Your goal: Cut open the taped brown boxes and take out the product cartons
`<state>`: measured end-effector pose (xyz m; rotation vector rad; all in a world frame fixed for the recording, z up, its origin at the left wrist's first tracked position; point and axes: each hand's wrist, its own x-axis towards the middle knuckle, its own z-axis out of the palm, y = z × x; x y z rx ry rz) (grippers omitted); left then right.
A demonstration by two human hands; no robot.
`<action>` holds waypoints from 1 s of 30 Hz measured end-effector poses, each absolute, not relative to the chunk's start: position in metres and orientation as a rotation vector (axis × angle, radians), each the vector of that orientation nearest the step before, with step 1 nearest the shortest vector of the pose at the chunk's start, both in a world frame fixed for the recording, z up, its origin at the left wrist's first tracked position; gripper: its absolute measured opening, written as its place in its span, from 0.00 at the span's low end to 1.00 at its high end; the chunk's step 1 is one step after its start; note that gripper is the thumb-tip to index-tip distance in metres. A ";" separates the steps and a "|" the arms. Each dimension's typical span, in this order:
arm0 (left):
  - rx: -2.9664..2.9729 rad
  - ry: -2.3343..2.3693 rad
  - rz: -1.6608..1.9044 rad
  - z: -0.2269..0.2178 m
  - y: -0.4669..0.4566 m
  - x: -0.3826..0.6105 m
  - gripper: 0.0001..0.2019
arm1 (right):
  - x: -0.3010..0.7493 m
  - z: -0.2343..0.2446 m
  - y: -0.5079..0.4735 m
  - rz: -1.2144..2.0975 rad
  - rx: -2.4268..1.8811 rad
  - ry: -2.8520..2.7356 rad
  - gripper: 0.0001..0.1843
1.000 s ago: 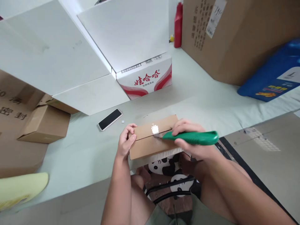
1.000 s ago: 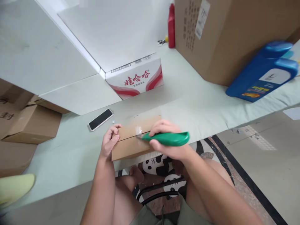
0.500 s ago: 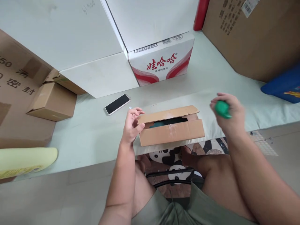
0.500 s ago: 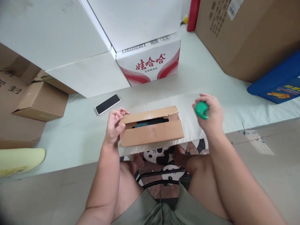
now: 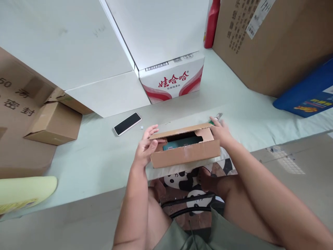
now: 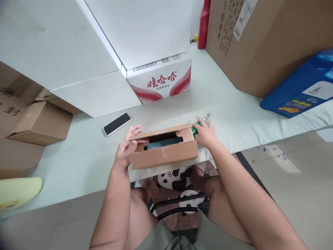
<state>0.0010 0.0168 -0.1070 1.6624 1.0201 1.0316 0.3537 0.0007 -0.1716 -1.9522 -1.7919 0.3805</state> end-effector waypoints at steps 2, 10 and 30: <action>1.716 0.971 0.894 -0.103 0.013 -0.002 0.29 | 0.354 -0.157 -0.007 0.260 -2.056 -1.584 0.20; 1.871 0.897 0.819 -0.098 0.001 -0.001 0.36 | 0.329 -0.110 -0.055 0.545 -1.078 -1.616 0.28; 1.642 0.965 1.109 -0.105 0.011 0.003 0.31 | 0.314 -0.117 -0.055 0.360 -1.182 -1.464 0.35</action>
